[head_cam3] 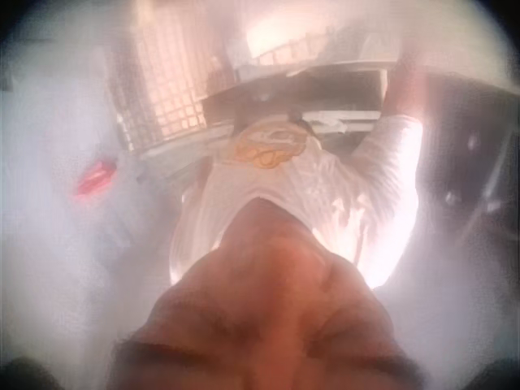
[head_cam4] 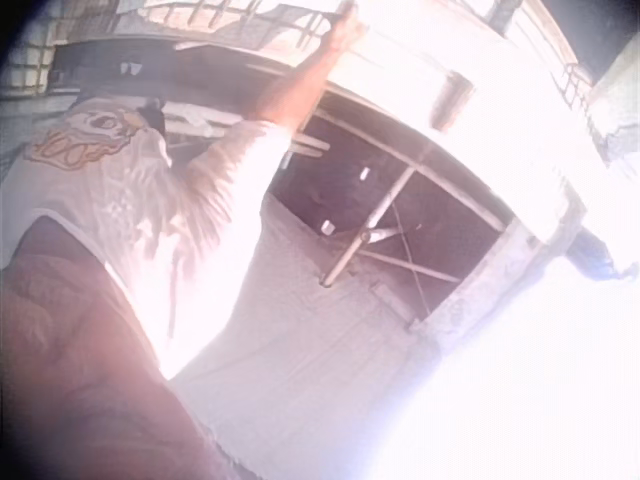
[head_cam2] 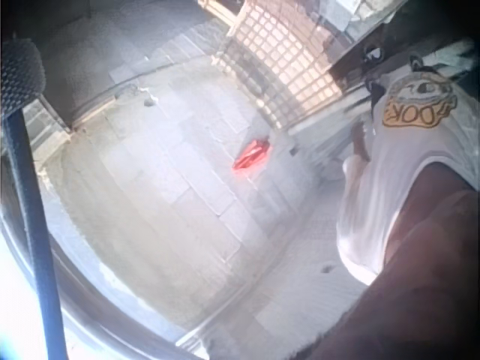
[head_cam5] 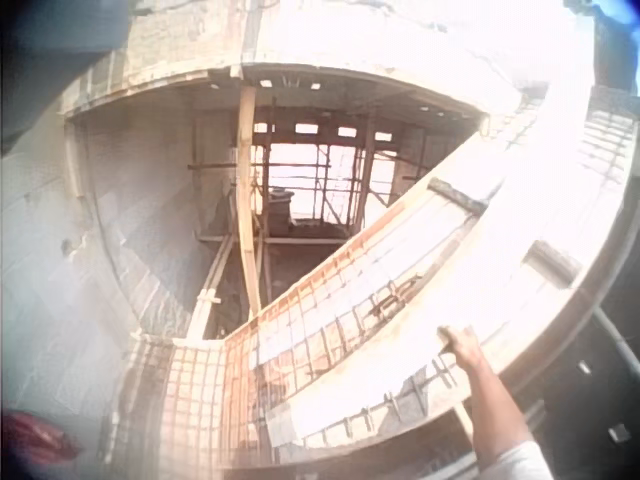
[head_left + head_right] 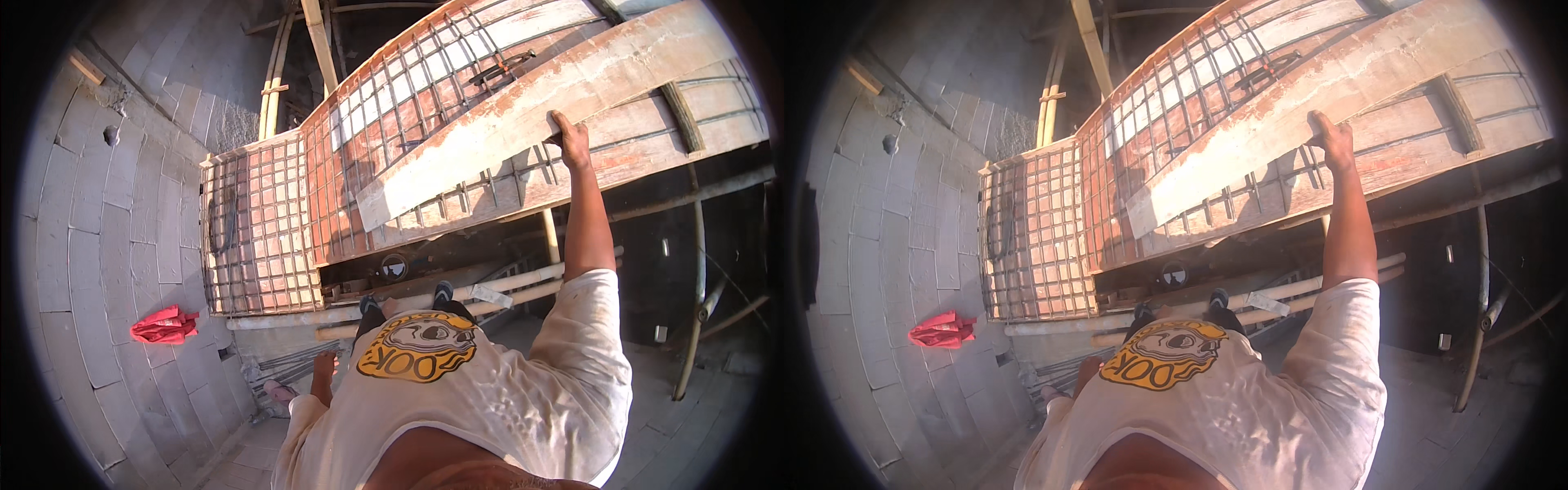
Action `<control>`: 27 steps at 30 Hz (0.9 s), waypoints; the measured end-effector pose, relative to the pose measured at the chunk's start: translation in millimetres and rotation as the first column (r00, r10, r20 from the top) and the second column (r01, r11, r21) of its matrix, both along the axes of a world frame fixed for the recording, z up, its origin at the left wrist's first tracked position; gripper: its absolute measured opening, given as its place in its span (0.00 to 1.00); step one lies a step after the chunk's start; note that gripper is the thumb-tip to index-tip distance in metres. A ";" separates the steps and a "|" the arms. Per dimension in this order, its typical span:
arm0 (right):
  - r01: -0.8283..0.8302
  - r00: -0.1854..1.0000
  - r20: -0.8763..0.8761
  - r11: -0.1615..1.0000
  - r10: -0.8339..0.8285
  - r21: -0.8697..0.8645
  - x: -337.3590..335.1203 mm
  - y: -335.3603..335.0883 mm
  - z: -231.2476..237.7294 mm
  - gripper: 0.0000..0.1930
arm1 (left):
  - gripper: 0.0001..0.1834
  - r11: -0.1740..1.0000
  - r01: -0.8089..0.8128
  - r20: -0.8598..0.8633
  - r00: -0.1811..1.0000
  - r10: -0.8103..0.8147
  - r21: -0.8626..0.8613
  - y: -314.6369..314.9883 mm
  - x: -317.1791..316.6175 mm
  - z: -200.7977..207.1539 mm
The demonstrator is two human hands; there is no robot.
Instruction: The person positions and secures a large curved wooden formwork panel against a rebar framework inside a cylindrical concrete structure. They repeatedly adjust the panel's alignment and press it into place with both hands, ensuring it fits the curved surface.
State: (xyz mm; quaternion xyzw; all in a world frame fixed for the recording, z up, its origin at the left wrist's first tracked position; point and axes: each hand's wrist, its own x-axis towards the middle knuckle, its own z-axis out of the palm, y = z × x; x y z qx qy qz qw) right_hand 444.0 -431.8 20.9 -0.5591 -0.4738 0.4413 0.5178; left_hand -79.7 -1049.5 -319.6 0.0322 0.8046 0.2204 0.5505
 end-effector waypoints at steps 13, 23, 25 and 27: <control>0.074 0.995 0.057 0.996 -0.076 0.042 -12.1 -26.9 27.9 0.19 | 0.21 0.952 0.290 0.007 0.956 -0.292 0.096 84.8 10.1 14.2; 0.148 0.989 0.004 0.975 -0.151 0.169 -4.3 -35.0 12.8 0.19 | 0.24 0.919 0.358 -0.048 0.934 -0.355 0.164 142.0 36.1 16.9; 0.115 0.991 0.062 0.993 -0.117 0.034 -18.5 -47.8 31.0 0.18 | 0.25 0.918 0.360 -0.066 0.933 -0.354 0.164 153.0 37.8 19.4; 0.099 0.995 -0.013 0.992 -0.098 0.076 -25.9 -51.4 45.1 0.19 | 0.25 0.908 0.383 -0.074 0.924 -0.376 0.170 167.1 44.8 17.2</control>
